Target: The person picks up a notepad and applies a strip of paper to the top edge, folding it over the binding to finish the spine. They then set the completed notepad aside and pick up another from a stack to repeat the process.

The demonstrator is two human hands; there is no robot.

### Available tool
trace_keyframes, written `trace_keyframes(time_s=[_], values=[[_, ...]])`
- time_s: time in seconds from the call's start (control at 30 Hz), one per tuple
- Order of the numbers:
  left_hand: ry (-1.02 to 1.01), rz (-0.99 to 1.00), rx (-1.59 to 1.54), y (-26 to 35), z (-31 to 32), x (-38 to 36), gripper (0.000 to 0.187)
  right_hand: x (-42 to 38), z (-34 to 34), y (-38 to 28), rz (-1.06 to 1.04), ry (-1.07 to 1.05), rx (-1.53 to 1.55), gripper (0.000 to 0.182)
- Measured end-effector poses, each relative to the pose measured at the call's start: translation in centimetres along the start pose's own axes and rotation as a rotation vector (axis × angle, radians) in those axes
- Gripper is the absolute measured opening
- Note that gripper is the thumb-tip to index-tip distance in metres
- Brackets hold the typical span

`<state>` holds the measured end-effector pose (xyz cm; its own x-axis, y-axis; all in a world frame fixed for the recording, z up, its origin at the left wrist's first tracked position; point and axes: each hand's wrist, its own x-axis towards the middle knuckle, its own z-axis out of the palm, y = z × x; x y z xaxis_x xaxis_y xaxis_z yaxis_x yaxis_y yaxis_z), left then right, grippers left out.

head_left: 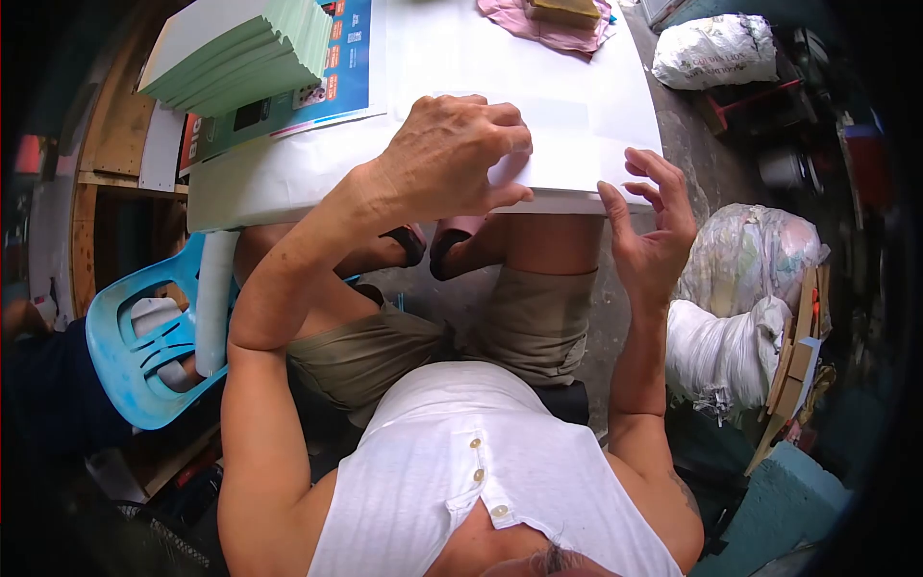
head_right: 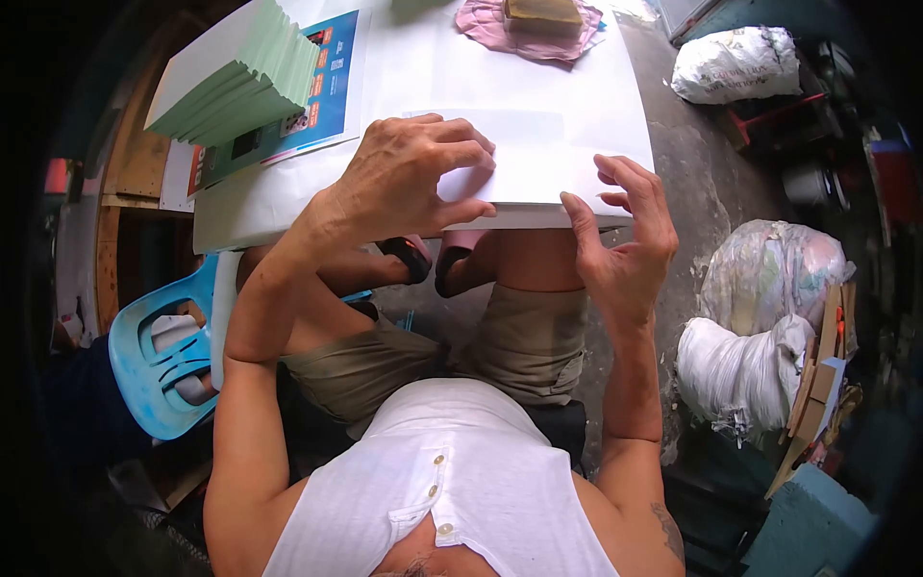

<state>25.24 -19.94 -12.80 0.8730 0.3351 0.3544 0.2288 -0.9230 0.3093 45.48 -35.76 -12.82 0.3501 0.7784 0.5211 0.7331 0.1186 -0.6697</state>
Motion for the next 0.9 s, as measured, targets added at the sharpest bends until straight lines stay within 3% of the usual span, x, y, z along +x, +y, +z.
trace_keyframes(time_s=[0.37,0.47,0.53,0.67,0.8,0.9], values=[[0.022,-0.152,-0.439,-2.0,-1.1,0.3,0.023,-1.8,1.1,-0.9,-0.087,-0.002,0.068,0.033],[0.114,-0.151,-0.599,-2.6,-0.5,-0.1,0.022,-1.8,2.3,-1.8,-0.255,-0.074,-0.03,0.035],[0.289,-0.171,-0.635,-2.5,-0.2,-0.9,0.014,-1.6,3.2,-2.4,-0.398,-0.126,-0.117,0.038],[0.563,-0.313,-0.884,-1.3,-0.3,-2.9,0.014,-0.4,5.8,-3.6,-0.469,-0.309,-0.209,0.049],[0.664,-0.386,-1.172,-0.9,0.2,-5.4,0.024,0.7,7.8,-2.7,-0.444,-0.369,-0.189,0.054],[0.613,-0.407,-1.234,-0.9,0.1,-6.2,0.026,1.5,7.6,-2.9,-0.45,-0.41,-0.197,0.046]])
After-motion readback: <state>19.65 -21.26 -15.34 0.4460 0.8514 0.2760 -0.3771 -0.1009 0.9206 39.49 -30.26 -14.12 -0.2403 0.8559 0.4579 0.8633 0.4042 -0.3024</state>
